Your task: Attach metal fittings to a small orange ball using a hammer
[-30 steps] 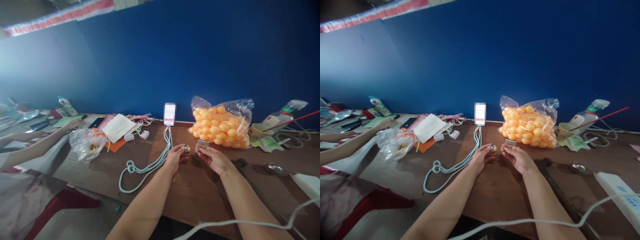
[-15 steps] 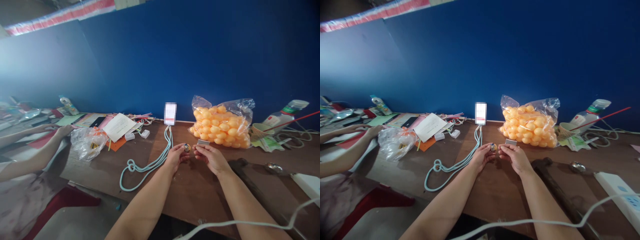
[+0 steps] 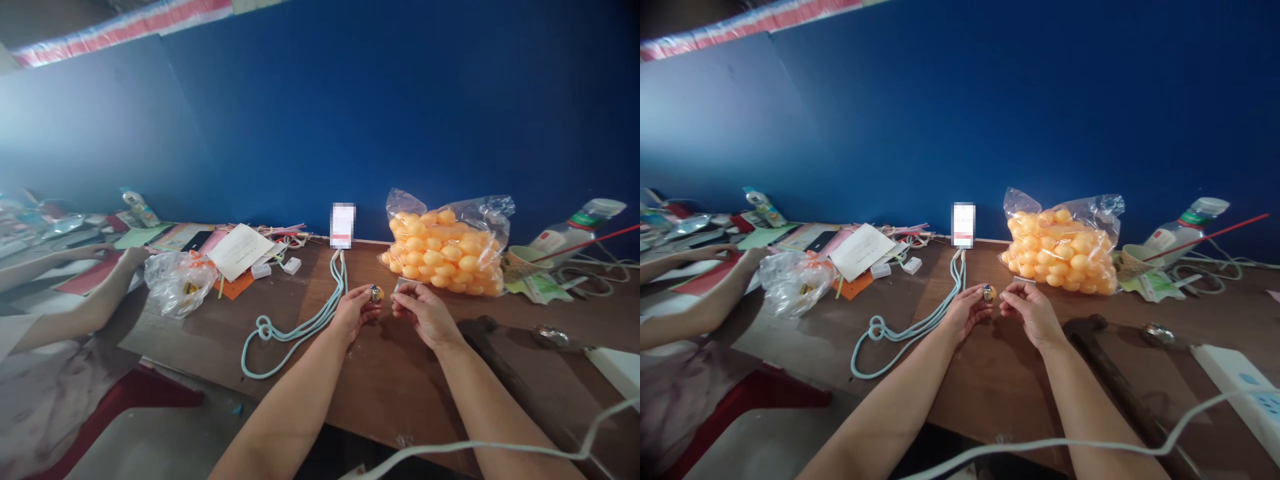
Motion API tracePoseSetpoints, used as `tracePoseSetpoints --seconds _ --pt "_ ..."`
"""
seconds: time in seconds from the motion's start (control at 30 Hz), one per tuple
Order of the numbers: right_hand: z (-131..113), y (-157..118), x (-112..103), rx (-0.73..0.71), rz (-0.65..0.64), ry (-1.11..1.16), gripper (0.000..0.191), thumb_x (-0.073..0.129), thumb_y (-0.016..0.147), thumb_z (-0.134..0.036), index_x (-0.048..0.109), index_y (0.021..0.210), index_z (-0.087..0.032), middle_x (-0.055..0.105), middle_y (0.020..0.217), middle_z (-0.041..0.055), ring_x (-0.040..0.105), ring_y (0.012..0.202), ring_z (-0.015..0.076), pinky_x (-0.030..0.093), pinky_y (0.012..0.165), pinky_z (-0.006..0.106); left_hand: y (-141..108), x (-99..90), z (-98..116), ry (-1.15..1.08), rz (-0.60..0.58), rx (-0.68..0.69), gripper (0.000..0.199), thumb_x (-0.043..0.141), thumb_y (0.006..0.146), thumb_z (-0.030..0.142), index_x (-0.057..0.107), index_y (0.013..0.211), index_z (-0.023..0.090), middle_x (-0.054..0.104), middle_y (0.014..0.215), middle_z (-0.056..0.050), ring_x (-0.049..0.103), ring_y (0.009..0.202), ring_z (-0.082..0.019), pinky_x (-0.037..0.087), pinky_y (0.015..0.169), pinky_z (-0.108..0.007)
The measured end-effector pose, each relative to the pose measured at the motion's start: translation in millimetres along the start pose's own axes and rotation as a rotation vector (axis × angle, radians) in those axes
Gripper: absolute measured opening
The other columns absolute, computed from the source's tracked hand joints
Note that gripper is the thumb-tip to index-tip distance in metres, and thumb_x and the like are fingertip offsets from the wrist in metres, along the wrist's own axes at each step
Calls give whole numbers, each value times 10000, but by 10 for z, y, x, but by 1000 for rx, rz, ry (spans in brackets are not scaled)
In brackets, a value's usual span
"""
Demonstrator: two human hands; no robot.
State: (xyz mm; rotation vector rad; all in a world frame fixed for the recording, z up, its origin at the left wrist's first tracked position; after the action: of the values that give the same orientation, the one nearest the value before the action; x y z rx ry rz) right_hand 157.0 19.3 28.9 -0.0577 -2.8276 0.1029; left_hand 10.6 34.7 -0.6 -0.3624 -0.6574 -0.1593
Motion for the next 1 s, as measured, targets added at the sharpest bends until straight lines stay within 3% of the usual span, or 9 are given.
tracePoseSetpoints --seconds 0.43,0.73,1.0 --pt "17 -15 64 7 -77 -30 249 787 645 -343 650 778 -183 595 673 -20 552 621 87 526 574 186 -23 15 16 -39 -42 -4 259 598 800 204 615 1043 117 681 826 -87 635 644 -124 522 611 -235" --pt "32 4 58 12 -39 33 235 797 638 -335 653 760 -195 603 725 -19 539 615 75 533 554 172 -25 15 8 -59 -24 -30 260 584 810 207 602 1046 102 679 833 -97 637 647 -133 520 629 -251" --pt "52 18 44 22 -69 83 163 769 688 -309 665 755 -202 579 733 -25 528 618 60 540 561 157 20 -22 -20 -257 -26 -127 190 567 822 230 640 889 67 671 766 -97 634 690 -132 518 658 -222"
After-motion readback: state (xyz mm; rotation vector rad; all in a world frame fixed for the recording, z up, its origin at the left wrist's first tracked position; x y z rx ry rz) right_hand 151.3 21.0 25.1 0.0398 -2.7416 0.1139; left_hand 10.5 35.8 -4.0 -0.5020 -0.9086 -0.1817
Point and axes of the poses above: each hand's wrist, its own y-axis towards the middle knuckle, its own x-axis out of the palm, z = x × y, the point moved 4 cm from there along y, towards the middle knuckle
